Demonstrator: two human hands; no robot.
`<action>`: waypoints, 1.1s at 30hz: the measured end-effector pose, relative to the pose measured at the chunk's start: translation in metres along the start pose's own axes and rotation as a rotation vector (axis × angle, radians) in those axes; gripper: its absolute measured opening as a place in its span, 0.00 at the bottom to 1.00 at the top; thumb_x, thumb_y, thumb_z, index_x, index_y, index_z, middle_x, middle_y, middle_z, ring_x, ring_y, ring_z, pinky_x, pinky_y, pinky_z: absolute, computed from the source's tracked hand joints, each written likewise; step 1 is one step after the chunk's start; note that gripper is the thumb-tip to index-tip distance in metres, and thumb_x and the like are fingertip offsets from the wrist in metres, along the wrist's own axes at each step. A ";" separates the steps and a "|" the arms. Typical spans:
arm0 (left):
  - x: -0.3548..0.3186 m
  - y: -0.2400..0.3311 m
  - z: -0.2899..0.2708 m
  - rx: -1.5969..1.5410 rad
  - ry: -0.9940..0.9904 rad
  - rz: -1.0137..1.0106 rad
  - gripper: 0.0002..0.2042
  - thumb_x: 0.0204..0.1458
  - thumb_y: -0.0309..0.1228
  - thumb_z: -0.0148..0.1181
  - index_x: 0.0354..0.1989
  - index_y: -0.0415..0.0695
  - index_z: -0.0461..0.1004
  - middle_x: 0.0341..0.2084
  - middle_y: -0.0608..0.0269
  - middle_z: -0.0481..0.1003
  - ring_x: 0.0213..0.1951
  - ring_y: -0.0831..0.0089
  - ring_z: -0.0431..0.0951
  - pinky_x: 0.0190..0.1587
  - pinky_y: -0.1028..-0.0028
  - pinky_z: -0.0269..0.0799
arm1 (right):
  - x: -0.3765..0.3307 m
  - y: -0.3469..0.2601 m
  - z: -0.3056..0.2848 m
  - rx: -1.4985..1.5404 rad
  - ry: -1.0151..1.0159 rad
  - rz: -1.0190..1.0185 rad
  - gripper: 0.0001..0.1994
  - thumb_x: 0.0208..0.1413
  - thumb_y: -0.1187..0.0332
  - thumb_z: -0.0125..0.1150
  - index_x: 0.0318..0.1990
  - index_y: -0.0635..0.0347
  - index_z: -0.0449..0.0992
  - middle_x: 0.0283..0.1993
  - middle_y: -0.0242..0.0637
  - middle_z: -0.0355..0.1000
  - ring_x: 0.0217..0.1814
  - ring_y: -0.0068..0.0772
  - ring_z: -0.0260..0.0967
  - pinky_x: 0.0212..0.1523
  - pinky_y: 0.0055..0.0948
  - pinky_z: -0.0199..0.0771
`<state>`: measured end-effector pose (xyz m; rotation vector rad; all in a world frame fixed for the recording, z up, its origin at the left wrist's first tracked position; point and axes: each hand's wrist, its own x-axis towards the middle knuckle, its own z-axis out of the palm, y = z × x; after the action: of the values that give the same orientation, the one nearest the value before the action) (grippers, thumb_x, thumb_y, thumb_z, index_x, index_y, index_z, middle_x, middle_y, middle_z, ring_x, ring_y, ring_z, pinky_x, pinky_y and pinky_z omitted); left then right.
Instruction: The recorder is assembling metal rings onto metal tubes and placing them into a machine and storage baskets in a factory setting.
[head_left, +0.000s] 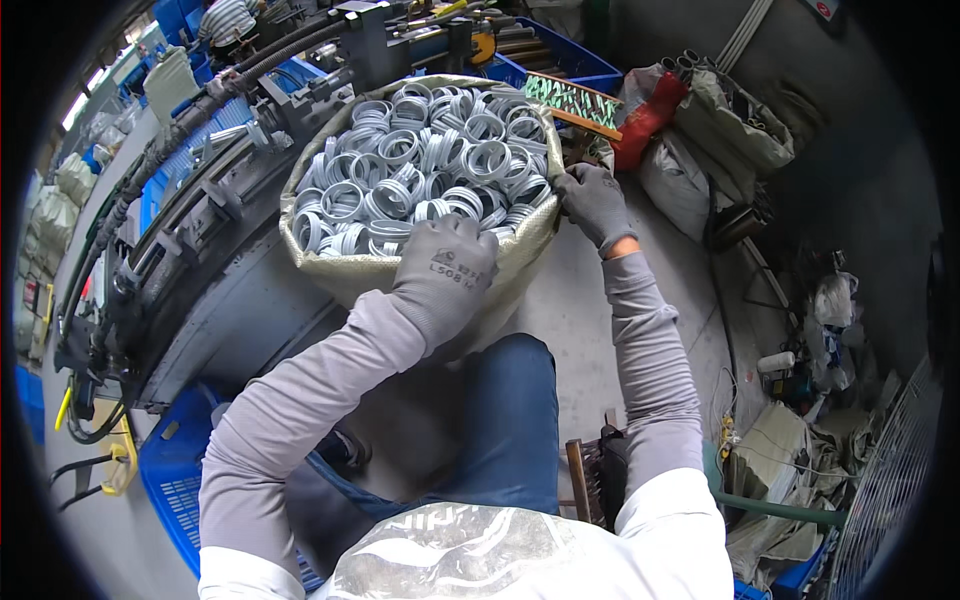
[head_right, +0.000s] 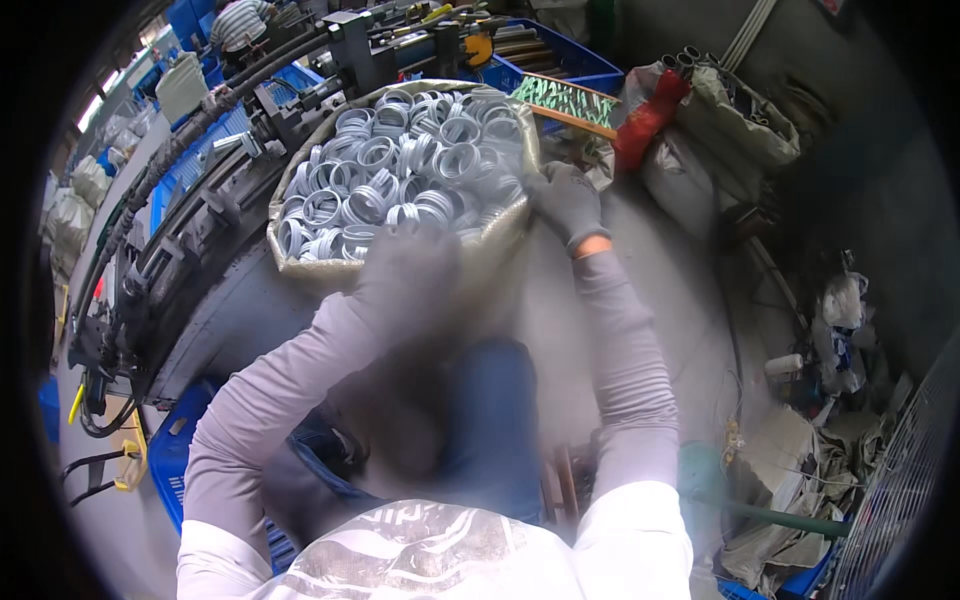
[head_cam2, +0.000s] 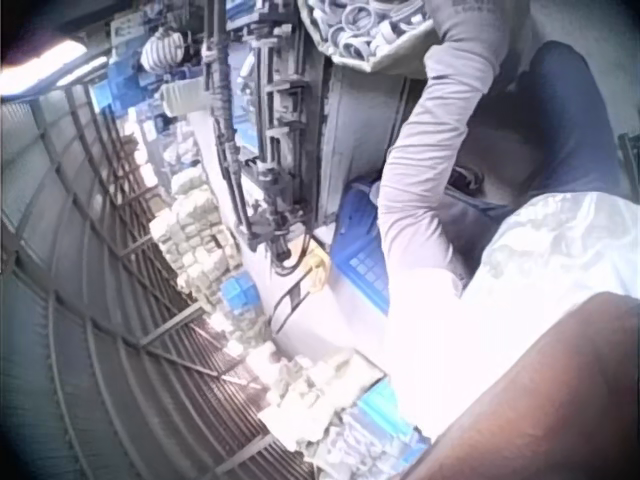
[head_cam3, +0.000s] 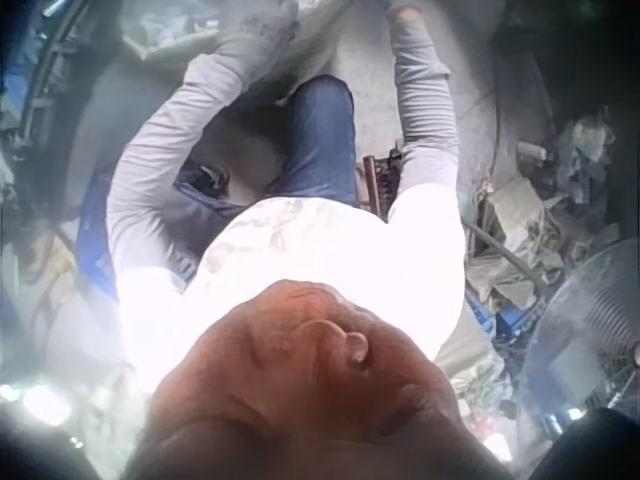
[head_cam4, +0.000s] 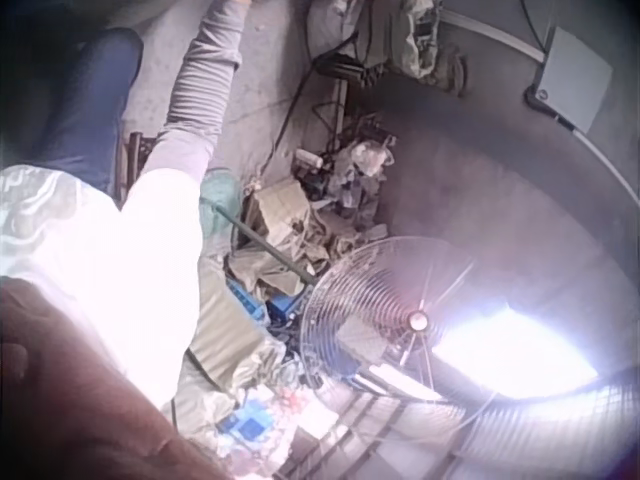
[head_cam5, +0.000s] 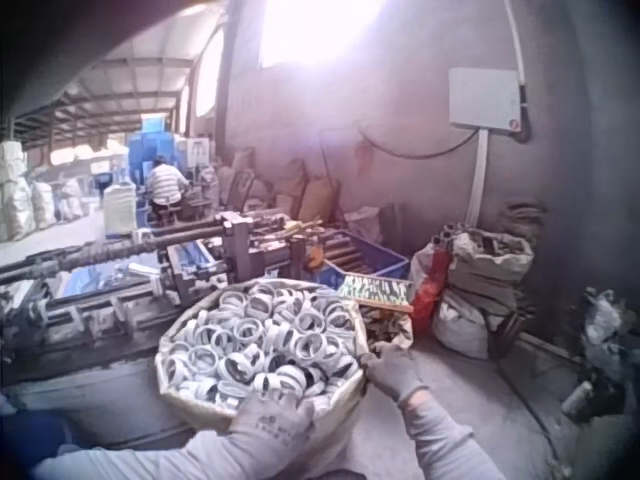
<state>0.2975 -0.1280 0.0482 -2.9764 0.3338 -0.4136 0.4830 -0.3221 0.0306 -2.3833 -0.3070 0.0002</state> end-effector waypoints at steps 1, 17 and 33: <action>0.000 -0.002 0.002 0.010 0.001 -0.007 0.09 0.56 0.34 0.61 0.43 0.47 0.80 0.40 0.62 0.80 0.45 0.62 0.81 0.49 0.60 0.75 | 0.003 0.005 0.007 0.193 -0.068 0.058 0.24 0.63 0.49 0.60 0.47 0.63 0.85 0.38 0.45 0.83 0.42 0.38 0.82 0.43 0.36 0.80; -0.064 0.027 0.109 -0.073 0.360 0.259 0.25 0.53 0.33 0.60 0.60 0.35 0.73 0.49 0.54 0.72 0.45 0.62 0.76 0.45 0.64 0.75 | -0.032 0.059 0.065 0.985 0.289 -0.066 0.11 0.63 0.72 0.67 0.50 0.64 0.82 0.44 0.34 0.81 0.44 0.28 0.77 0.48 0.29 0.78; -0.117 -0.079 0.046 -1.316 0.685 -1.197 0.17 0.63 0.30 0.67 0.52 0.33 0.69 0.37 0.64 0.76 0.33 0.76 0.76 0.39 0.74 0.77 | -0.178 -0.064 0.101 0.235 0.114 -0.684 0.19 0.53 0.77 0.74 0.53 0.54 0.83 0.41 0.40 0.77 0.36 0.36 0.77 0.37 0.32 0.77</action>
<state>0.2169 -0.0206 -0.0137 -3.5370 -1.9742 -1.9176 0.2868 -0.2483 -0.0169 -1.9350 -0.9897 -0.3920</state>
